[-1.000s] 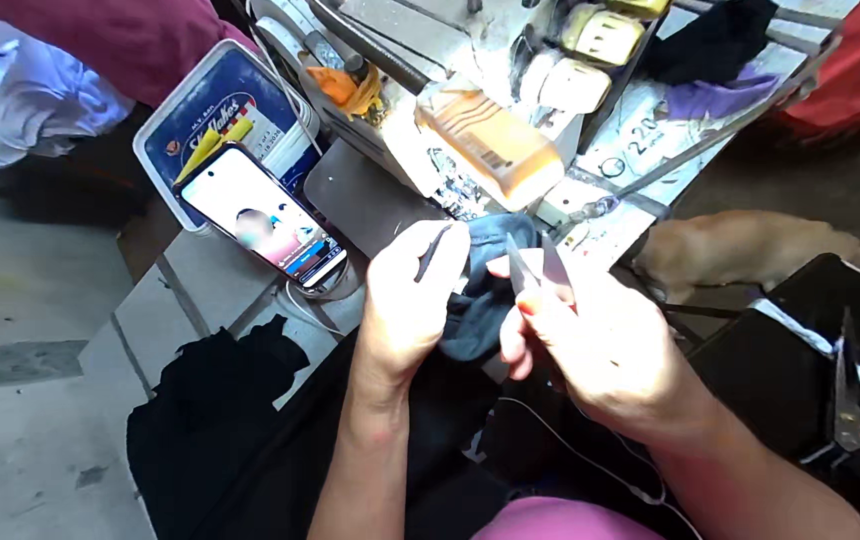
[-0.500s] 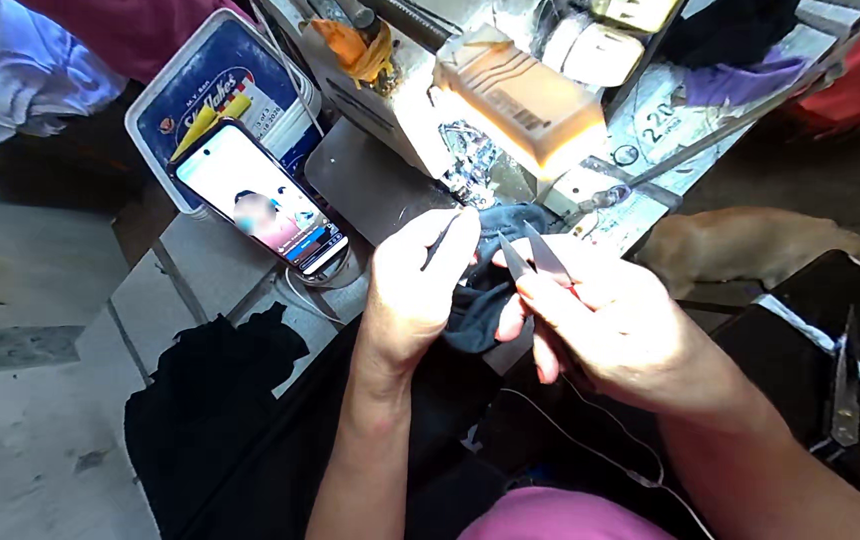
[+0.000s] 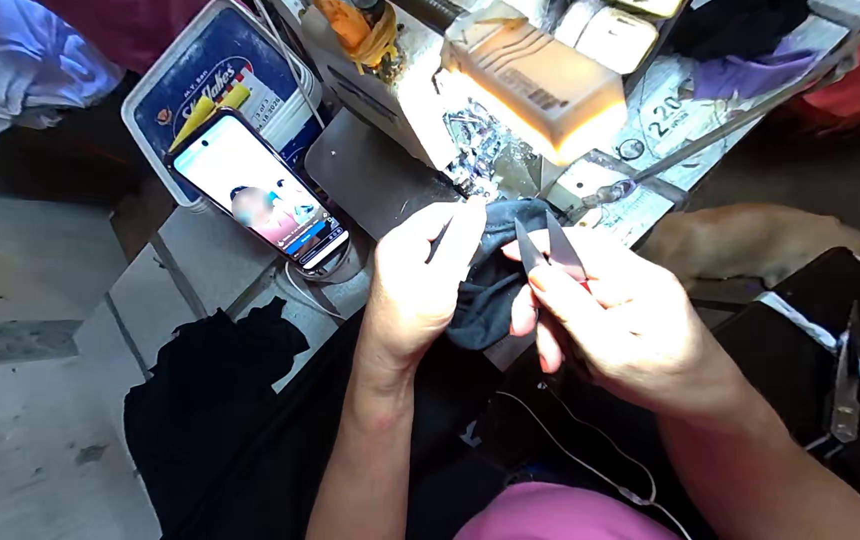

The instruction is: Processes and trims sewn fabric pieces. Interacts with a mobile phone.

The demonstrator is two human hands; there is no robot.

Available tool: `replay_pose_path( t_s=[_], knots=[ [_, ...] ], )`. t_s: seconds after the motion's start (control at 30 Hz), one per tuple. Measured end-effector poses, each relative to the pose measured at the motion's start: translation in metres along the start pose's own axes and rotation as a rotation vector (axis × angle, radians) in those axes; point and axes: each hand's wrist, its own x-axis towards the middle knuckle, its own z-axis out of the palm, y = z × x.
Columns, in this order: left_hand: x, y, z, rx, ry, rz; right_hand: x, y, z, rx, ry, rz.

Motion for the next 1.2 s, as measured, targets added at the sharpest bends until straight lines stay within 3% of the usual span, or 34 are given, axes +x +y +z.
replay_pose_path(
  t_s=[0.43, 0.6, 0.8, 0.93, 1.13, 1.2],
  knots=[
    [0.000, -0.001, 0.001, 0.040, -0.006, 0.024, 0.002, -0.003, -0.002, 0.058, -0.066, 0.126],
    [0.000, 0.000, 0.002, 0.043, -0.012, 0.018, 0.003, 0.003, -0.001, -0.024, -0.034, 0.018],
    [-0.001, 0.001, 0.004, 0.032, -0.037, 0.041, -0.003, 0.015, 0.009, -0.171, 0.120, -0.208],
    [-0.002, 0.002, 0.007, 0.117, -0.034, 0.102, -0.002, 0.025, 0.014, -0.250, 0.196, -0.268],
    [-0.007, -0.004, 0.008, 0.221, 0.053, 0.150, 0.008, 0.005, -0.024, -0.062, 0.529, -0.316],
    [-0.006, -0.004, 0.007, 0.163, 0.035, 0.113, 0.011, -0.003, -0.033, -0.037, 0.505, -0.321]
  ],
)
